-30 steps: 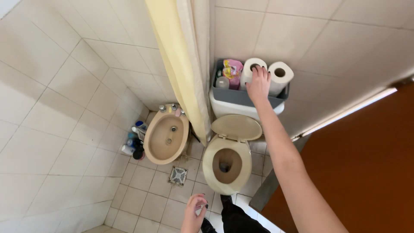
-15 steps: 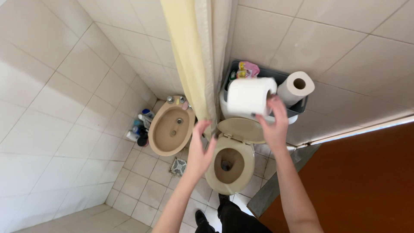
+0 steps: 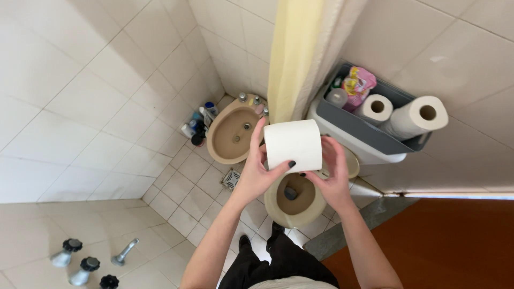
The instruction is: Cleaning a toilet, bidet, and mopping the bathroom floor.
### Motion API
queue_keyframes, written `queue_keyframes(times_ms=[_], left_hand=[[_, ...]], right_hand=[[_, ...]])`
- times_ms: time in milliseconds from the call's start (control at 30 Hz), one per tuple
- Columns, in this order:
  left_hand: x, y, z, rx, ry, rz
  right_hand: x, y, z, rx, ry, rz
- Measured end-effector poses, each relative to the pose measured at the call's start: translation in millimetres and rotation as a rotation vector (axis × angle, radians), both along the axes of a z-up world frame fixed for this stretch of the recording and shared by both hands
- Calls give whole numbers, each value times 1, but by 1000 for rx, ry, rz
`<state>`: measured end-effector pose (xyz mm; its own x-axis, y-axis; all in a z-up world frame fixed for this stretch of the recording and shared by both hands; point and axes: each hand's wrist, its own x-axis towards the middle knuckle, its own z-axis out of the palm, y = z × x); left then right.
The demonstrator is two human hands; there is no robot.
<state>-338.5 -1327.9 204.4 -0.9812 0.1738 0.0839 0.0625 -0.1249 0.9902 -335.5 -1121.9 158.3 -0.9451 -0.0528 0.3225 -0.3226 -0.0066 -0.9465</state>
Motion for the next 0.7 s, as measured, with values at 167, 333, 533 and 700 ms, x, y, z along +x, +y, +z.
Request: queue_keyframes(times_ms=[167, 333, 533, 700], left_hand=[[16, -18, 16, -85, 80, 6], [28, -31, 26, -303, 149, 18], [34, -40, 24, -459, 116, 36], [35, -49, 14, -165, 141, -24]], right_hand=[[-3, 2, 25, 546, 348, -157], [-4, -9, 54, 567, 361, -69], [-4, -17, 82, 775, 429, 73], [0, -18, 85, 830, 584, 104]])
